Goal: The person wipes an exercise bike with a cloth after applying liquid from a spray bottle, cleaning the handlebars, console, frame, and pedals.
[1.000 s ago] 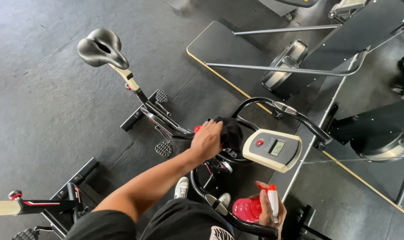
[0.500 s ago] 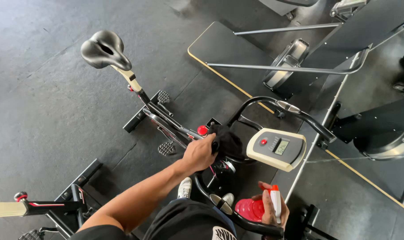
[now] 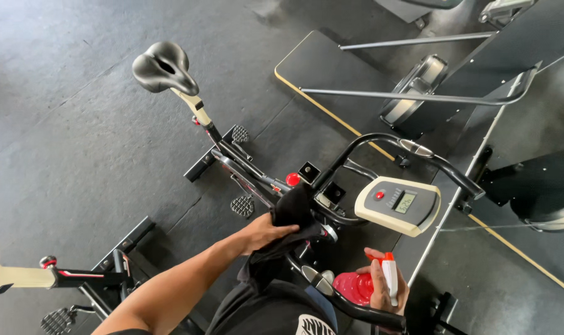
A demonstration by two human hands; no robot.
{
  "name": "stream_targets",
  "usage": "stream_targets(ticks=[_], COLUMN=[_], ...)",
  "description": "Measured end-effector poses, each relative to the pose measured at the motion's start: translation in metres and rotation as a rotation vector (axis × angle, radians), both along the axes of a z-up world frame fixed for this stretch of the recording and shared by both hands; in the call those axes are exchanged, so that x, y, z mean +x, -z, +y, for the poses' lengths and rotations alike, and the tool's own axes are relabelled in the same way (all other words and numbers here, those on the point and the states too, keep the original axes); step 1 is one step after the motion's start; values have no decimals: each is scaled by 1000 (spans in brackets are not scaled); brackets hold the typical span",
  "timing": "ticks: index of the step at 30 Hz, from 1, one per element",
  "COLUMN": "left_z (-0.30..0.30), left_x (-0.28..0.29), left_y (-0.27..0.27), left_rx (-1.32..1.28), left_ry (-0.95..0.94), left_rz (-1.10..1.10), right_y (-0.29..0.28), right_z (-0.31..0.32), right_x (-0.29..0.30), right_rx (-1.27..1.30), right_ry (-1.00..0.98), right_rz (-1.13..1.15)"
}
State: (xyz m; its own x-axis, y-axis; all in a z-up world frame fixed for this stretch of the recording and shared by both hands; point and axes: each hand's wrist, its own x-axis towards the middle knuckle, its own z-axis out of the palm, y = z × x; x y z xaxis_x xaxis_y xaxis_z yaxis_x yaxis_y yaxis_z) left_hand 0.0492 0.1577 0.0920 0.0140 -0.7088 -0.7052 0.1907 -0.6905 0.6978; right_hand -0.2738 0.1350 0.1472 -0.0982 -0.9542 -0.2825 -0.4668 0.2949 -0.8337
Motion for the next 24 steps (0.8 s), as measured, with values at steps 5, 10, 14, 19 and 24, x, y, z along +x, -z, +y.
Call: stream_targets(ticks=[5, 10, 14, 19, 24], left_z=[-44, -31, 19, 12, -4], left_x=[-9, -33, -60, -72, -88], left_y=[43, 75, 87, 79, 119], left_rx=[-7, 62, 100, 15, -285], left_ry=[-219, -445, -594, -674, -853], left_rz=[260, 567, 716, 586, 735], right_y=[13, 10, 22, 43, 49], right_z=[1, 1, -7, -15, -27], right_x=[-10, -24, -53, -108, -168], right_rx=[-65, -49, -24, -119, 17], right_ry=[-17, -26, -125, -149, -206], right_rz=[41, -29, -94, -143, -69])
